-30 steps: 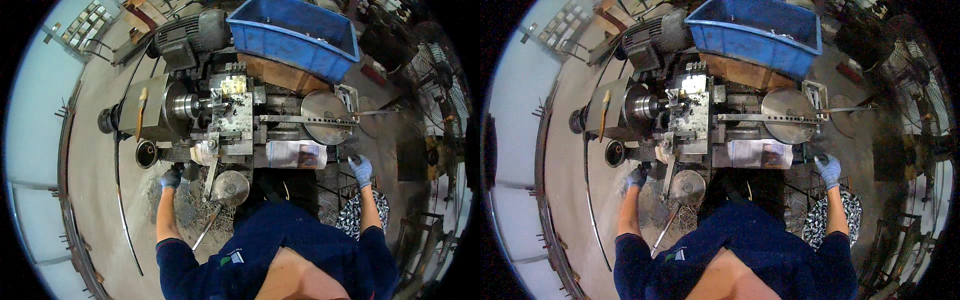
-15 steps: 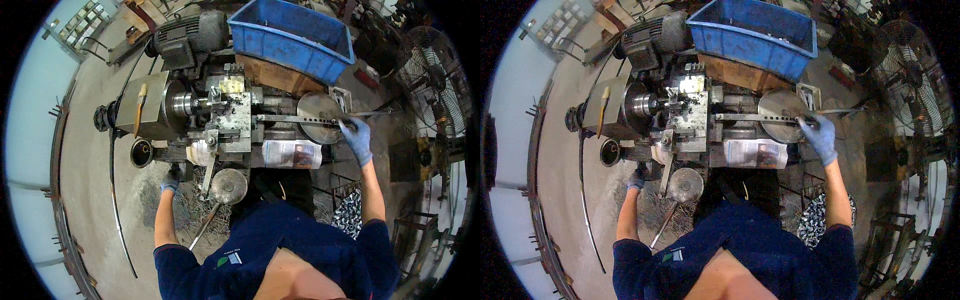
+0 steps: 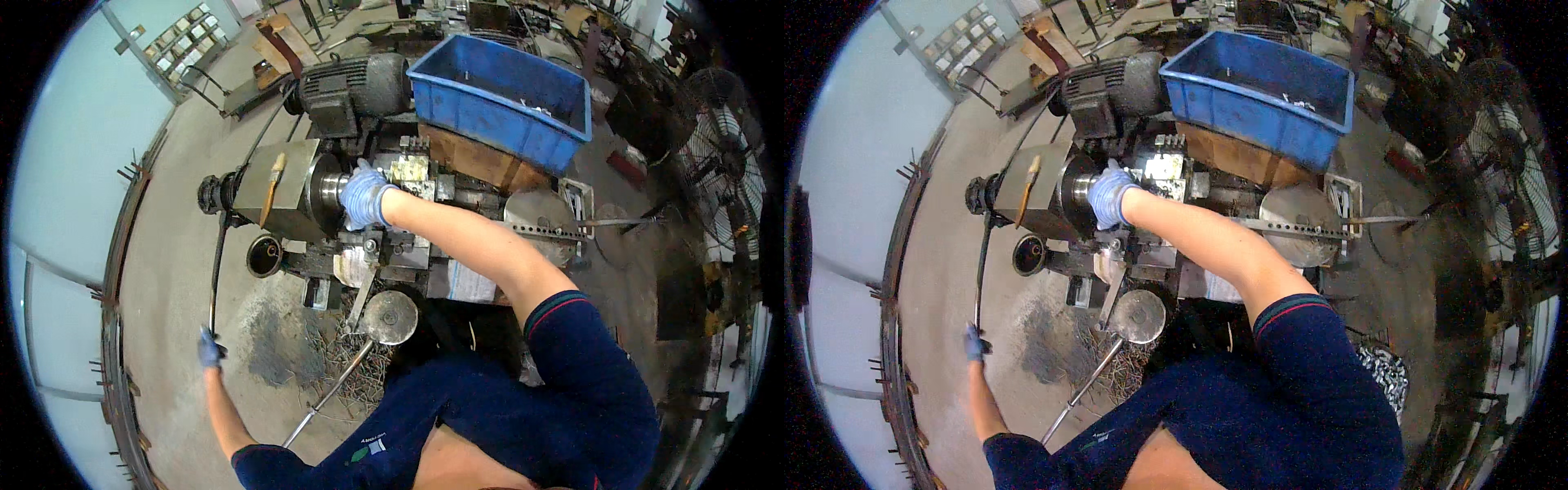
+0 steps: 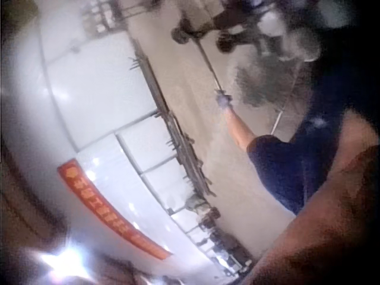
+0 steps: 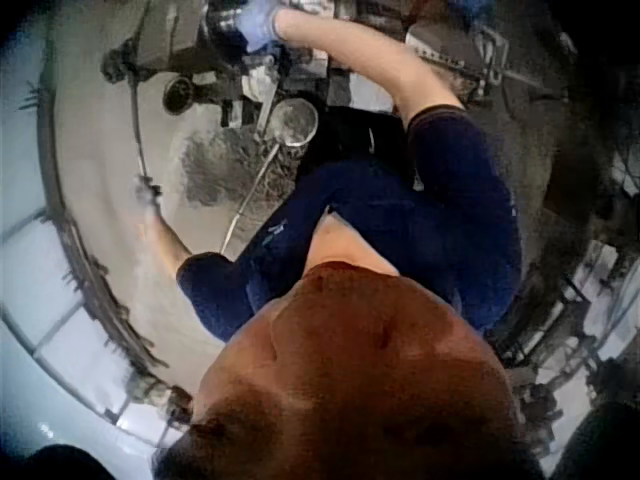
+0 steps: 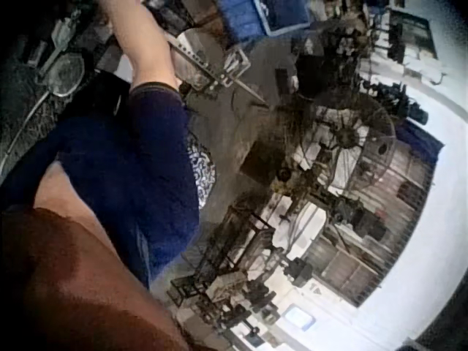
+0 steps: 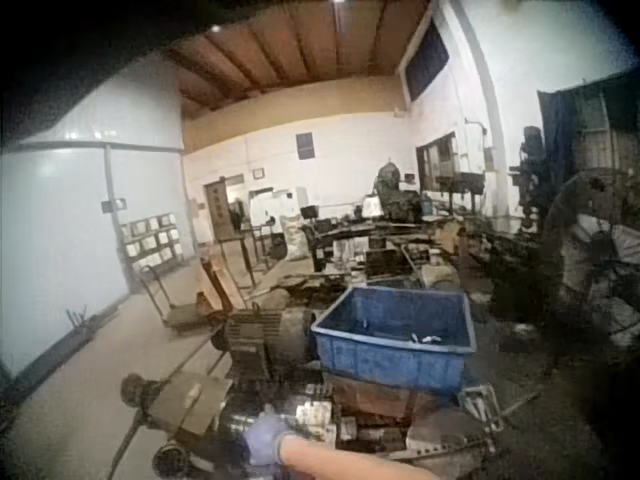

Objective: The person operates a manual lathe by pulling a lever and adjusting controls to machine small metal parts, then places the finished pieces into a metal bin.

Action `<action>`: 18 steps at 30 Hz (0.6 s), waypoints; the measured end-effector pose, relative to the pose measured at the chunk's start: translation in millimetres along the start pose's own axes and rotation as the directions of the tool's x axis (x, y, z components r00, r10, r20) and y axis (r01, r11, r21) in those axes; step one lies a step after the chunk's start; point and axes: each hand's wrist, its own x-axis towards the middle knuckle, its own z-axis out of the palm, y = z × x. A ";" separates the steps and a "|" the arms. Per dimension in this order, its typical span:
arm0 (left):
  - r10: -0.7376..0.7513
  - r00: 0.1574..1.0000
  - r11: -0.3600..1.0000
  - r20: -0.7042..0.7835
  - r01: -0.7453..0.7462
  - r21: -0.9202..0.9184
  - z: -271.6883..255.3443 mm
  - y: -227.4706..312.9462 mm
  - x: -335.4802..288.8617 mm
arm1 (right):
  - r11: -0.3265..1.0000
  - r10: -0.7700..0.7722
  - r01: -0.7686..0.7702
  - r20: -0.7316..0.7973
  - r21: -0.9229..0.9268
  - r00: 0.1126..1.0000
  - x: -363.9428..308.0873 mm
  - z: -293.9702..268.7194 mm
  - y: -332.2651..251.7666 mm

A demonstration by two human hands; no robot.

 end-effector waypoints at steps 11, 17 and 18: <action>0.324 0.945 0.875 -0.045 -0.281 0.395 42.7 -5.3 -74.6 | 1.000 0.014 -0.014 -0.012 -0.008 1.000 2.5 2.4 -9.4; 0.152 0.935 0.988 0.319 -0.137 -0.067 41.3 9.5 -27.0 | 0.987 0.141 -0.154 -0.193 -0.052 0.971 -50.9 -66.2 6.8; 0.147 0.925 0.987 0.350 -0.113 -0.116 41.4 6.9 -27.3 | 0.974 0.199 -0.152 -0.318 0.169 0.927 -68.8 -75.0 33.6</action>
